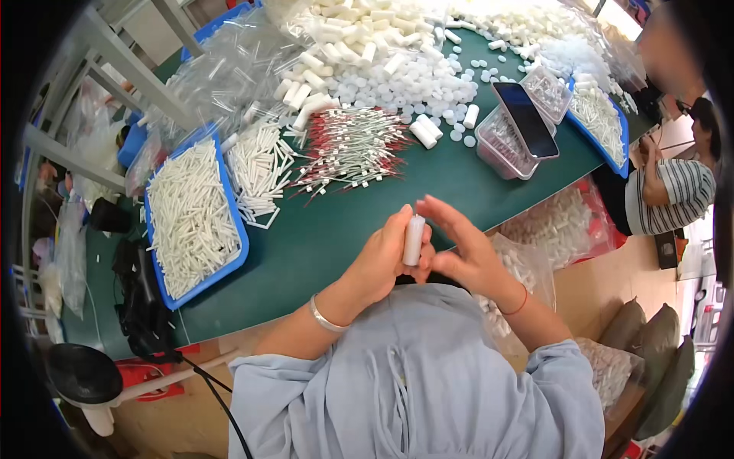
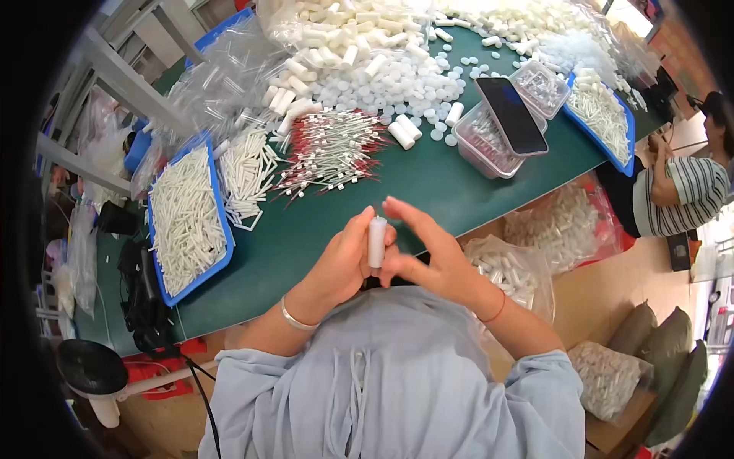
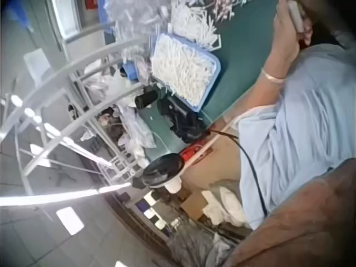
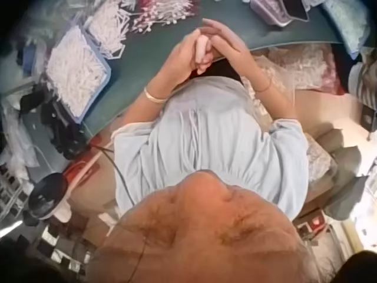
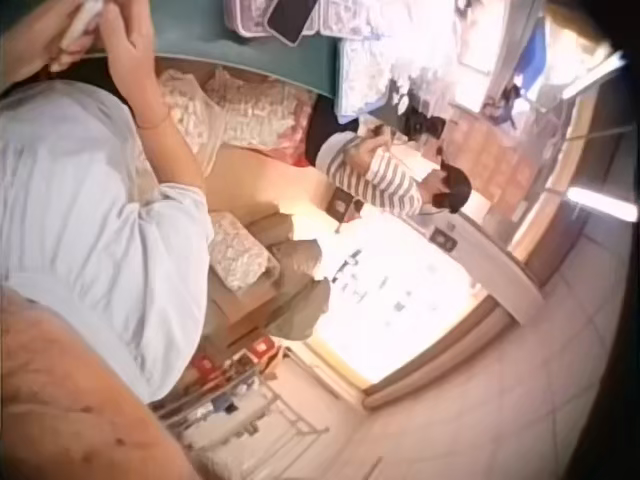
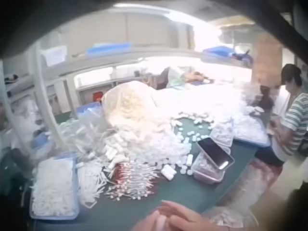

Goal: The person assembles electronic components by hand, inserting wire pins and cotton cylinders into small white tubes, attaching plastic caps, and placing the assembled units into a bag.

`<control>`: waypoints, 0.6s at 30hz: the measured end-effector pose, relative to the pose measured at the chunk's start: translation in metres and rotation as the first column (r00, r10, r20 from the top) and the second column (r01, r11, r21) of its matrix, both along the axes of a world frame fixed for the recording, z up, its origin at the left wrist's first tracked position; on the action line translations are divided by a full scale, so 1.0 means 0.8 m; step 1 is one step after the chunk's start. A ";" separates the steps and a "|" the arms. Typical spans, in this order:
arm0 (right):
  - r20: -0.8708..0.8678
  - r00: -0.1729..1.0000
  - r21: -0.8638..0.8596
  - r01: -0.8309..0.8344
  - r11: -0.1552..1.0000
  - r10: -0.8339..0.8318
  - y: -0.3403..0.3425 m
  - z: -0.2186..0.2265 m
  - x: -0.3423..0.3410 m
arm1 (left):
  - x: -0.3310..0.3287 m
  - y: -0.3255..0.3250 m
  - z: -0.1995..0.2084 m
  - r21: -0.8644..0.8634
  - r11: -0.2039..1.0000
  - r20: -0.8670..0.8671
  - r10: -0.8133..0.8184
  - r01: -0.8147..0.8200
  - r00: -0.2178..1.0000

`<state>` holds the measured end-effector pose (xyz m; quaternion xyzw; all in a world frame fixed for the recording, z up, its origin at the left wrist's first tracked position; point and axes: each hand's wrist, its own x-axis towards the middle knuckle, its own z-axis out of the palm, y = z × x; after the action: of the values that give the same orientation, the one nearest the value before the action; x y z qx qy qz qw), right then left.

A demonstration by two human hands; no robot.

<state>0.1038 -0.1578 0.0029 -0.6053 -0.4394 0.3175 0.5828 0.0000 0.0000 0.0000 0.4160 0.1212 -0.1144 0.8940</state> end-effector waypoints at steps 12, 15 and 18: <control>0.637 0.741 -0.013 0.288 0.958 -0.214 -0.075 -0.016 -0.039 | 0.019 -0.096 -0.035 -0.160 0.986 -0.195 -0.071 0.040 0.978; 0.621 0.706 -0.002 0.436 0.900 -0.340 -0.100 -0.028 -0.045 | 0.016 -0.093 -0.028 -0.171 0.966 -0.205 -0.226 0.192 0.952; 0.657 0.602 -0.021 0.615 0.788 -0.453 -0.151 -0.061 -0.036 | 0.000 -0.066 -0.021 0.268 0.948 -0.084 -0.154 0.171 0.985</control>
<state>0.0752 -0.2783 -0.0458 -0.8454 -0.3596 -0.0388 0.3931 0.0001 -0.0526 -0.0164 0.5406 0.1289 -0.1826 0.8110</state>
